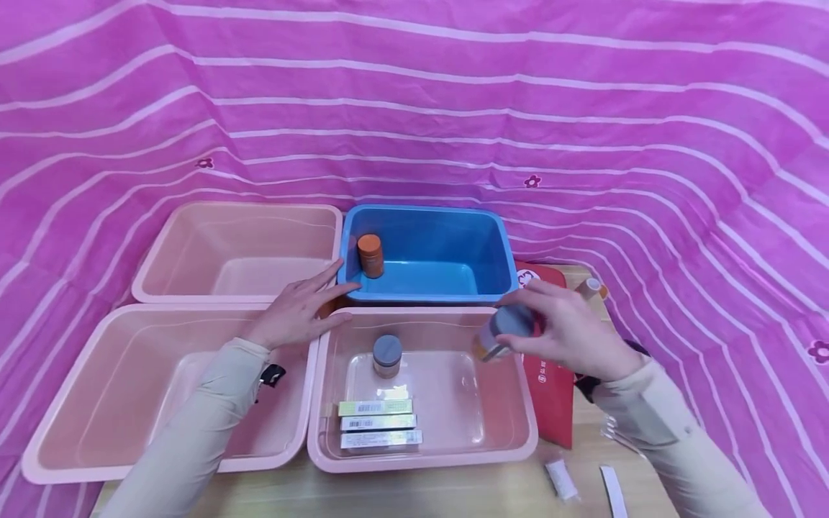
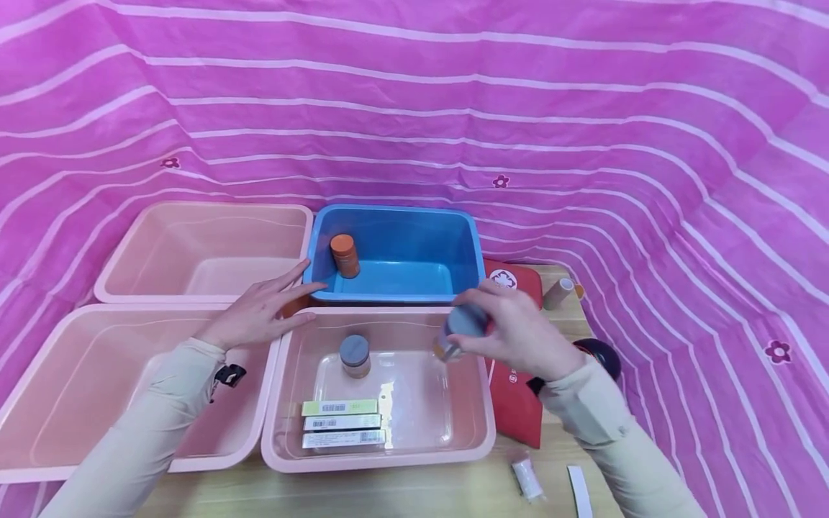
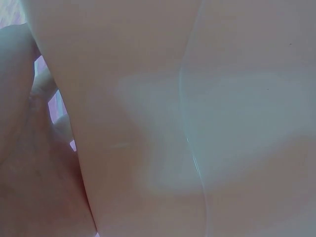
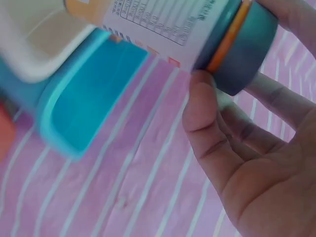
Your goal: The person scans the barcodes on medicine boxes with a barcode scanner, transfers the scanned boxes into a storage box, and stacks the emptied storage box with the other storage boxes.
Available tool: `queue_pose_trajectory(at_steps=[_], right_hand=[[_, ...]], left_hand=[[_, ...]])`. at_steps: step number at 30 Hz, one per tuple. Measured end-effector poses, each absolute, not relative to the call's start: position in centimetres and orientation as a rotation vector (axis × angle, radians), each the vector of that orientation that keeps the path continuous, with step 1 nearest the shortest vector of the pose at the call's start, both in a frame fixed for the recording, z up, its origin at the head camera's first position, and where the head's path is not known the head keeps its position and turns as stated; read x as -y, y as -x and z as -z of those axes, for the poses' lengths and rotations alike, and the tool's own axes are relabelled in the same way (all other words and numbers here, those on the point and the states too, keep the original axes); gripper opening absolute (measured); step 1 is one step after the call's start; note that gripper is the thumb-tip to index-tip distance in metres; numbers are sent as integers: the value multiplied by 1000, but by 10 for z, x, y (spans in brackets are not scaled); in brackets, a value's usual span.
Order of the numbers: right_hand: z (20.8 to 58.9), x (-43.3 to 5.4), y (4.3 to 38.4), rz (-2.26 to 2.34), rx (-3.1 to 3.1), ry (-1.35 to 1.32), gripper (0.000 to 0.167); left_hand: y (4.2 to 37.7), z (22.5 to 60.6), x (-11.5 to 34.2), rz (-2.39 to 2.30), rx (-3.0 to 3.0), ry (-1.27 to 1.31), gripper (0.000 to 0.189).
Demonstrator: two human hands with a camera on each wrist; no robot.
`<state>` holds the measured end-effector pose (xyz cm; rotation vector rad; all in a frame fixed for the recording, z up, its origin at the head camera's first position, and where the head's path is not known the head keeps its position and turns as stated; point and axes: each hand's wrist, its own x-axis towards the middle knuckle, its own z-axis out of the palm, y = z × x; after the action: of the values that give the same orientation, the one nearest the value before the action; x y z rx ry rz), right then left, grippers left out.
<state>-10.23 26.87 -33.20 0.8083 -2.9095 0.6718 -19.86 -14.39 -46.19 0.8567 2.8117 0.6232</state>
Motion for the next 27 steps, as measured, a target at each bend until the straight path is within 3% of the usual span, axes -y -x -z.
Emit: queue_pose_trajectory(at_steps=[12, 21, 27], right_hand=[[349, -367, 68, -839, 2761, 94, 36], [401, -404, 46, -965, 2556, 693, 37], [438, -413, 38, -1051, 2318, 911, 36]], left_hand=[[197, 459, 143, -614, -2821, -890, 63], [198, 461, 143, -621, -2836, -934, 63], [198, 462, 143, -612, -2836, -909, 63]])
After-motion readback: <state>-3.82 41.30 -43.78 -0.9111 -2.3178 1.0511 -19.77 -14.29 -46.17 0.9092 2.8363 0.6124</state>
